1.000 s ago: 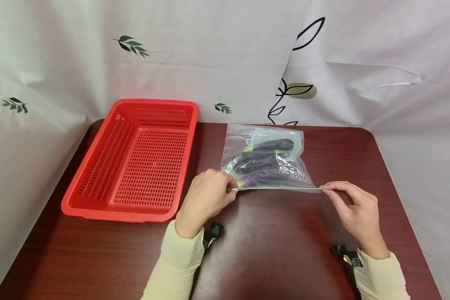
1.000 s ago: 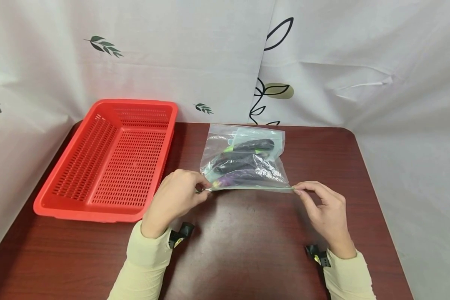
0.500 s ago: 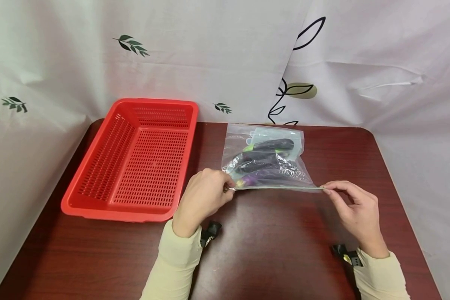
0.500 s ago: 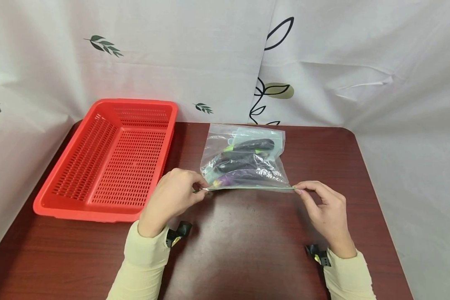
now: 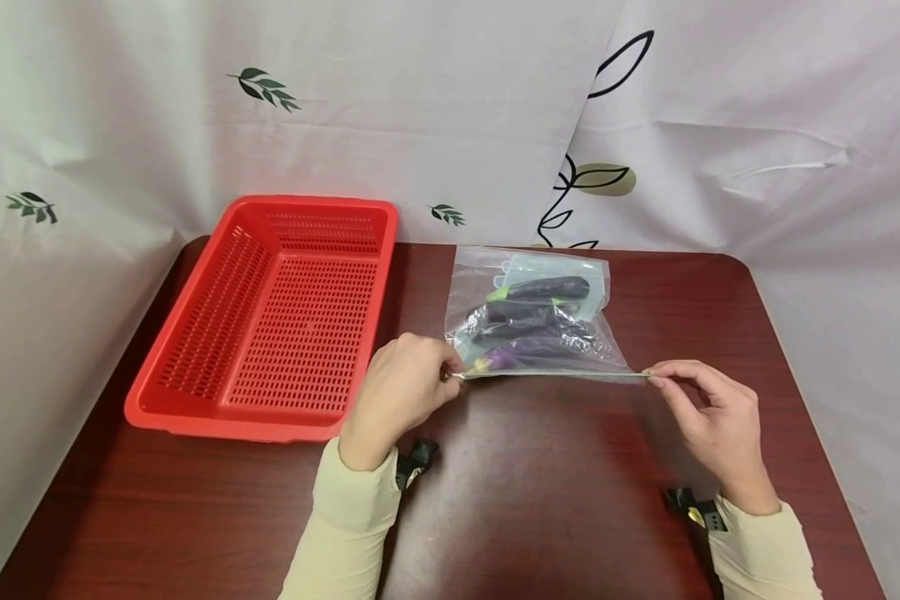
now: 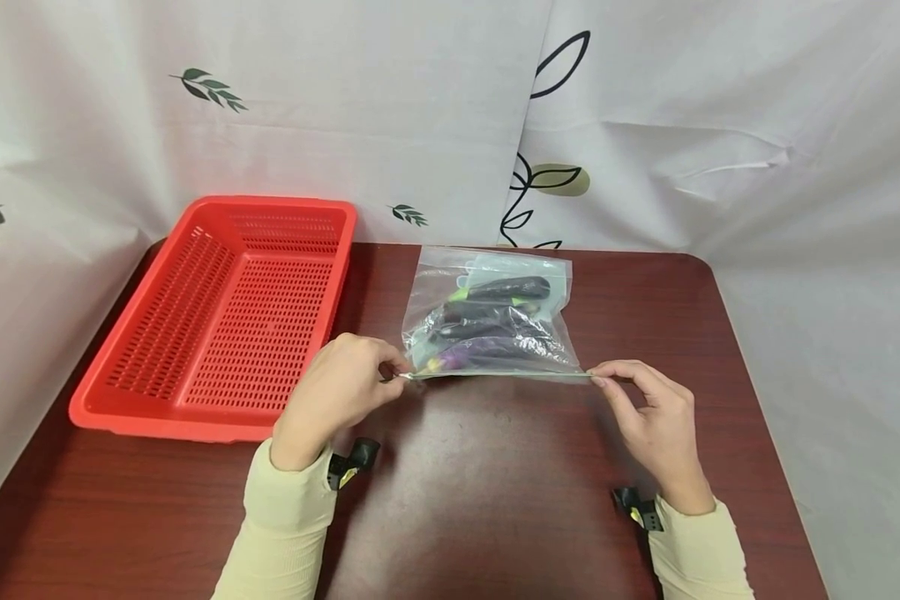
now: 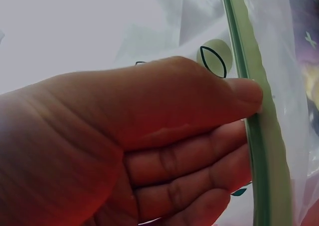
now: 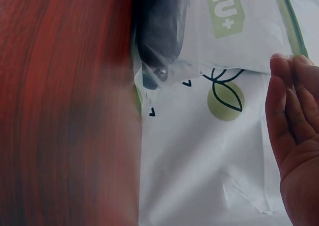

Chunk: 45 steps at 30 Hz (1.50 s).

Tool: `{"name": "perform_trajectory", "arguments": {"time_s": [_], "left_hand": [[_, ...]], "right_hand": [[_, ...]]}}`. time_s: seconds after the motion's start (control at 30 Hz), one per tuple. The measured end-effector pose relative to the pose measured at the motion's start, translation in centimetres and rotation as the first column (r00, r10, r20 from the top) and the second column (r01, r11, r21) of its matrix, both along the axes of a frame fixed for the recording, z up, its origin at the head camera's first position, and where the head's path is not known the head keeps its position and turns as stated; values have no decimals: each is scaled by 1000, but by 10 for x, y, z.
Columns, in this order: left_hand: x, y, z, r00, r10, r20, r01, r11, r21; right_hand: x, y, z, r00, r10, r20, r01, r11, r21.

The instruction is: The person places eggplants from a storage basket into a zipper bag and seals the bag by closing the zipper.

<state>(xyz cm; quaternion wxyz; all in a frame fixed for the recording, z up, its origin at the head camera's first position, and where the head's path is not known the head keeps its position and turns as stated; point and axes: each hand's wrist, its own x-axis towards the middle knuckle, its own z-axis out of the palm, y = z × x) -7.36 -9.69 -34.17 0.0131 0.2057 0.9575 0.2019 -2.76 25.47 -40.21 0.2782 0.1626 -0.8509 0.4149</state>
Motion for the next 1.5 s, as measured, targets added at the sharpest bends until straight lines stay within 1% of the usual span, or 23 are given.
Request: {"name": "perform_trajectory", "arguments": {"time_s": [0.43, 1.07, 1.33, 1.5], "left_hand": [[-2, -6, 2, 1000, 9, 6, -9, 1000, 3], [-4, -14, 2, 1000, 10, -12, -10, 1000, 19], [-4, -18, 4, 999, 42, 15, -42, 999, 2], [-4, -21, 5, 998, 50, 33, -50, 999, 0]], "right_hand": [[0, 3, 0, 1000, -19, 19, 19, 1000, 0], [-1, 4, 1, 1000, -14, 12, 14, 1000, -7], [-1, 6, -2, 999, -26, 30, 26, 1000, 1], [-1, 6, -3, 999, -26, 35, 26, 1000, -1]]}}
